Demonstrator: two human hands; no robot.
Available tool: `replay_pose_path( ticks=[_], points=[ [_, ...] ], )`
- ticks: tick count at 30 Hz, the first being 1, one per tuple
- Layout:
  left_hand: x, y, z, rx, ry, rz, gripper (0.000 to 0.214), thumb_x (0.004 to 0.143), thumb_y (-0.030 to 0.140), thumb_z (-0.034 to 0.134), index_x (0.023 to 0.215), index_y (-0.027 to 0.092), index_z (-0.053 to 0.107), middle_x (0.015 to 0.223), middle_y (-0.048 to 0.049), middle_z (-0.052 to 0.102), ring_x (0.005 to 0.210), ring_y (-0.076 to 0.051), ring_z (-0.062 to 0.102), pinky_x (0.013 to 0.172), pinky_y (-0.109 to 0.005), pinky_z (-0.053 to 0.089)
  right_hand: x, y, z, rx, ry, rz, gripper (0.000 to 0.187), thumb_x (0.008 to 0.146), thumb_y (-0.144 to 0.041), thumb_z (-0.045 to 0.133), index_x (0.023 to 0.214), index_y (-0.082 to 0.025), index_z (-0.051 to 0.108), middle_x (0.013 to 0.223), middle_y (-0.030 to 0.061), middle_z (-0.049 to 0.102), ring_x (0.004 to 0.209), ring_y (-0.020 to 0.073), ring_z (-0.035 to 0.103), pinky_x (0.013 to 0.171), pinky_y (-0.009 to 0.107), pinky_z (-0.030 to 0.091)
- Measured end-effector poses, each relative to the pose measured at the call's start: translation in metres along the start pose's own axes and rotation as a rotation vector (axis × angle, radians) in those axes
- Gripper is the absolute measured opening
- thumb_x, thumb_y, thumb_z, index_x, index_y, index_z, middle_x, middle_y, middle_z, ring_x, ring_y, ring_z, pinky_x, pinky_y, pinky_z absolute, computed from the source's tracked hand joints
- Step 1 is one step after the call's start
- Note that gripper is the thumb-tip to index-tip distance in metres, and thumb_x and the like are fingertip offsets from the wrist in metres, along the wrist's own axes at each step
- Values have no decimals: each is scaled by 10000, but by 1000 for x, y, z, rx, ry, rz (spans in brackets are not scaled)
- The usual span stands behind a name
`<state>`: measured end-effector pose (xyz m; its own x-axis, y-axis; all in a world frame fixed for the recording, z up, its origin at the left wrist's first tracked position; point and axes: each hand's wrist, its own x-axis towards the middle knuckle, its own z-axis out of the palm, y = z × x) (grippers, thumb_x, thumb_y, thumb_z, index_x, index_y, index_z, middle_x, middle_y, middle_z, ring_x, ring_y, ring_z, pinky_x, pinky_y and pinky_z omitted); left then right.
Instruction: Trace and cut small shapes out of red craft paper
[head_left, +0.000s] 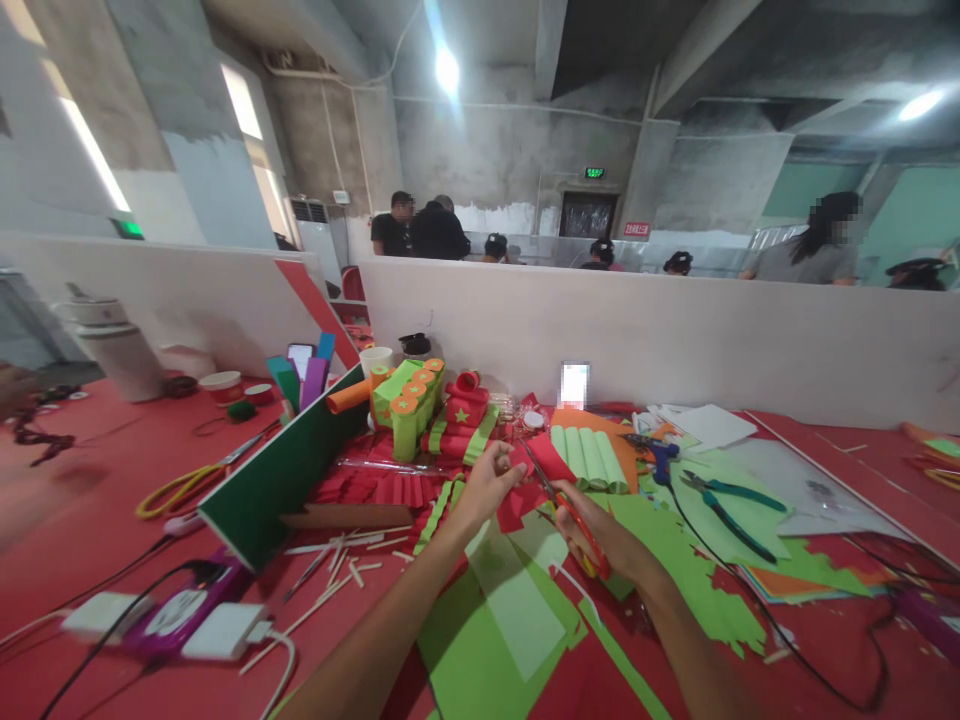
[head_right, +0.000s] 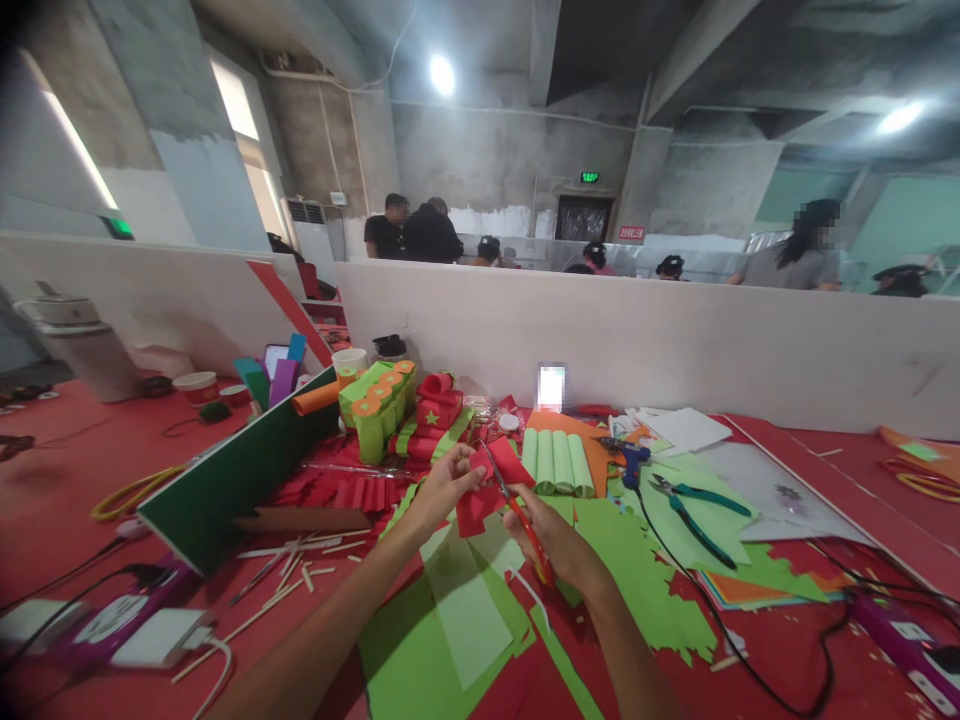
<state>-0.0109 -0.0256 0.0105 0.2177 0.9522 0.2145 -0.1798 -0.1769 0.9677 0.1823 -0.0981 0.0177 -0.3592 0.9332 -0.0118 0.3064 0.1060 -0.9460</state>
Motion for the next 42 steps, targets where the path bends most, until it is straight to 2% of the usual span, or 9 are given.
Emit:
replay_pose_path(
  ticks=[6, 12, 16, 22, 29, 34, 38, 42],
  points=[
    [2, -1, -1, -32, -21, -6, 377, 706, 405, 758, 860, 209, 475, 646, 47, 566, 602, -130, 586, 622, -264, 476, 5, 5, 2, 92, -15, 34, 620, 894, -640, 506, 1345, -222, 427, 552, -96, 367, 409, 89, 289, 416, 228, 302],
    [1, -2, -4, -21, -37, -32, 396, 703, 404, 767, 886, 206, 477, 640, 56, 568, 589, -122, 581, 614, -254, 470, 5, 6, 0, 83, -1, 32, 573, 888, -635, 522, 1285, -226, 470, 552, -91, 392, 382, 86, 295, 397, 233, 294],
    [4, -5, -8, -10, -64, -28, 392, 711, 408, 769, 890, 203, 486, 644, 52, 576, 620, -138, 615, 629, -261, 478, 3, 5, -1, 61, -12, 12, 489, 898, -619, 512, 1183, -222, 515, 519, -103, 344, 389, 84, 268, 402, 227, 276],
    [2, -1, -8, -3, -140, -65, 390, 695, 377, 794, 863, 199, 489, 661, 44, 597, 618, -137, 633, 610, -248, 468, 0, 0, -6, 39, -43, 26, 484, 903, -618, 491, 1173, -216, 504, 572, -90, 377, 425, 92, 317, 431, 237, 300],
    [3, -1, -11, 25, -166, -57, 377, 700, 394, 792, 847, 198, 505, 656, 40, 588, 652, -169, 674, 614, -262, 484, 5, 7, -5, 53, -35, 26, 399, 908, -618, 494, 1004, -233, 537, 546, -89, 372, 391, 85, 314, 403, 225, 278],
    [4, -3, -10, 24, -157, -70, 401, 686, 408, 800, 848, 195, 501, 668, 41, 582, 641, -156, 662, 602, -249, 470, 5, 7, -4, 98, -25, 33, 391, 872, -602, 568, 1013, -240, 529, 524, -102, 351, 364, 74, 287, 375, 211, 278],
    [4, -4, -9, 9, -100, -50, 384, 693, 413, 792, 830, 190, 512, 666, 46, 557, 628, -137, 637, 602, -243, 486, 6, 9, -5, 124, -3, 44, 441, 867, -635, 550, 1070, -244, 524, 544, -92, 398, 369, 76, 318, 380, 210, 300],
    [-1, 2, -3, -101, -28, -60, 364, 698, 383, 793, 878, 187, 546, 745, 26, 587, 705, -133, 641, 706, -269, 534, 9, 11, -5, 155, -4, 17, 451, 872, -640, 536, 1084, -242, 521, 559, -84, 408, 366, 87, 348, 375, 219, 309]
  ],
)
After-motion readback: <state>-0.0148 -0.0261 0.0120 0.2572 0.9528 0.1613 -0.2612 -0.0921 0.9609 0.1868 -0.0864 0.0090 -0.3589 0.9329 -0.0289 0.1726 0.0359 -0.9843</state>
